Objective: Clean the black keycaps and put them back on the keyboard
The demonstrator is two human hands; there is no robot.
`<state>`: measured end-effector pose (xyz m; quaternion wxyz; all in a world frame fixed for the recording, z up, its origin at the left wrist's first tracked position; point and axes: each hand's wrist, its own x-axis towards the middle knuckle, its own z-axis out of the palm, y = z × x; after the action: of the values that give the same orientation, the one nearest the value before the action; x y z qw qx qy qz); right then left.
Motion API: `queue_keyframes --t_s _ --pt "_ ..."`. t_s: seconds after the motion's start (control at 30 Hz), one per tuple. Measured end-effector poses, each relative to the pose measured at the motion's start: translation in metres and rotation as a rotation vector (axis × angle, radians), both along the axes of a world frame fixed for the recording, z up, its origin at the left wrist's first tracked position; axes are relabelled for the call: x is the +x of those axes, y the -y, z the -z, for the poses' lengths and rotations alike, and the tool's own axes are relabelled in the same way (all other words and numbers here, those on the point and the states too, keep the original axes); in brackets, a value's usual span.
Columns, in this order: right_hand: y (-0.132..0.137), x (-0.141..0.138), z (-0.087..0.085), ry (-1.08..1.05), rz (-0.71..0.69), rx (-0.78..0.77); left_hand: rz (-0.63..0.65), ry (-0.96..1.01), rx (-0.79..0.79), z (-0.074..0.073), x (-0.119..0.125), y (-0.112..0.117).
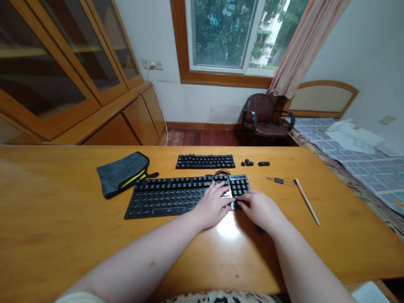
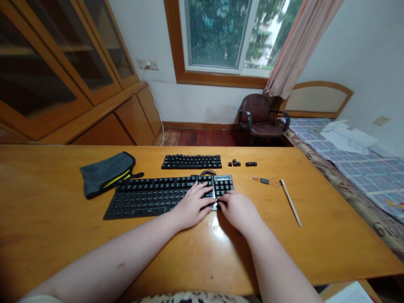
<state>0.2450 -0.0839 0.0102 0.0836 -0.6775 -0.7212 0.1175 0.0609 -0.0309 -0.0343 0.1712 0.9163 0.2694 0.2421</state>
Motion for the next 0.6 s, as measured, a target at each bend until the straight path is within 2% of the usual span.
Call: queue_keyframes --t_s 0.13,0.27,0.33,0.4,0.5,0.6 --pt "-0.002 0.031 -0.016 -0.027 0.176 0.169 0.014 0.085 -0.033 0.003 0.000 -0.004" --pt "-0.029 0.083 -0.024 0.019 0.320 0.249 0.001 0.110 -0.076 0.004 -0.001 -0.007" --pt "-0.050 0.110 -0.020 0.063 0.418 0.279 -0.014 0.114 -0.086 0.004 -0.001 -0.007" --pt "-0.072 0.132 -0.010 0.130 0.445 0.215 -0.023 0.123 -0.095 0.004 -0.001 -0.007" --pt "-0.098 0.154 0.008 0.211 0.402 0.105 -0.023 0.133 -0.111 0.002 -0.001 -0.006" --pt "-0.113 0.163 0.021 0.242 0.358 0.049 -0.022 0.124 -0.121 0.001 -0.001 -0.006"
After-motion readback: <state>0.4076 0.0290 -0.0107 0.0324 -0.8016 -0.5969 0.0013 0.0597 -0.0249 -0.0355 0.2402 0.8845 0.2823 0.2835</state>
